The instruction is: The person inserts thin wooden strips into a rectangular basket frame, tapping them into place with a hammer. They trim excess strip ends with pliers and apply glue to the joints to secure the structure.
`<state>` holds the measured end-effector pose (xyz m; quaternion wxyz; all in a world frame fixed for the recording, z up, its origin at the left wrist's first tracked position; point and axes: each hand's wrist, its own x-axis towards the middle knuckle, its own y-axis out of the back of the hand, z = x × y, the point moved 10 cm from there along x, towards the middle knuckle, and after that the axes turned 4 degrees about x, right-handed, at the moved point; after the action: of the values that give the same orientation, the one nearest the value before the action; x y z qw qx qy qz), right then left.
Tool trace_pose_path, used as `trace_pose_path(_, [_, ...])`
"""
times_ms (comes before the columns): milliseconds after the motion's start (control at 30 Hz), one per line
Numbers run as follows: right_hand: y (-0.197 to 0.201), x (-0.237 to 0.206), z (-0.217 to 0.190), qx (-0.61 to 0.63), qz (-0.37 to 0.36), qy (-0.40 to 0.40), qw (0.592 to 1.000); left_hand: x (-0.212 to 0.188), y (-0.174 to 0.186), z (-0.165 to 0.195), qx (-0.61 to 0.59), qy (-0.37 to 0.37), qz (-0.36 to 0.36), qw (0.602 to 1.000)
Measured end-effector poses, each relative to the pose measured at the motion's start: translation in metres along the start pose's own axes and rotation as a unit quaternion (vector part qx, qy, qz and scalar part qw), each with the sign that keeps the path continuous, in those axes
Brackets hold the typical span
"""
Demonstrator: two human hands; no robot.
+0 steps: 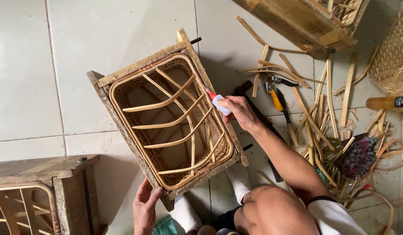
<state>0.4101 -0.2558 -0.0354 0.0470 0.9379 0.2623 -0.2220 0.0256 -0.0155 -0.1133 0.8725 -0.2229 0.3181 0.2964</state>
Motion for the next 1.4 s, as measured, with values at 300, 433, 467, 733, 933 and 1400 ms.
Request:
trace_pose_path(300, [0.003, -0.023, 0.005, -0.035, 0.025, -0.006, 0.999, 0.001, 0.006, -0.007, 0.012, 0.013, 0.02, 1.0])
trace_pose_path(433, [0.005, -0.044, 0.012, -0.026, 0.028, -0.016, 0.999, 0.0, 0.004, -0.004, 0.011, 0.0, 0.009, 1.0])
trace_pose_path(467, [0.005, -0.048, 0.013, -0.025, 0.029, -0.014, 0.999, -0.001, 0.003, -0.002, 0.007, -0.006, 0.003, 1.0])
trace_pose_path(733, [0.005, -0.095, 0.012, -0.05, 0.03, -0.002, 0.998, -0.003, 0.0, 0.001, 0.0, -0.018, -0.003, 1.0])
trace_pose_path(933, [0.009, -0.107, 0.025, -0.055, 0.031, -0.016, 0.998, -0.006, -0.004, 0.006, -0.009, -0.032, -0.015, 0.999])
trace_pose_path(1400, [0.016, -0.159, 0.054, -0.044, 0.07, -0.087, 0.993, -0.009, -0.011, 0.014, -0.022, -0.045, -0.032, 0.998])
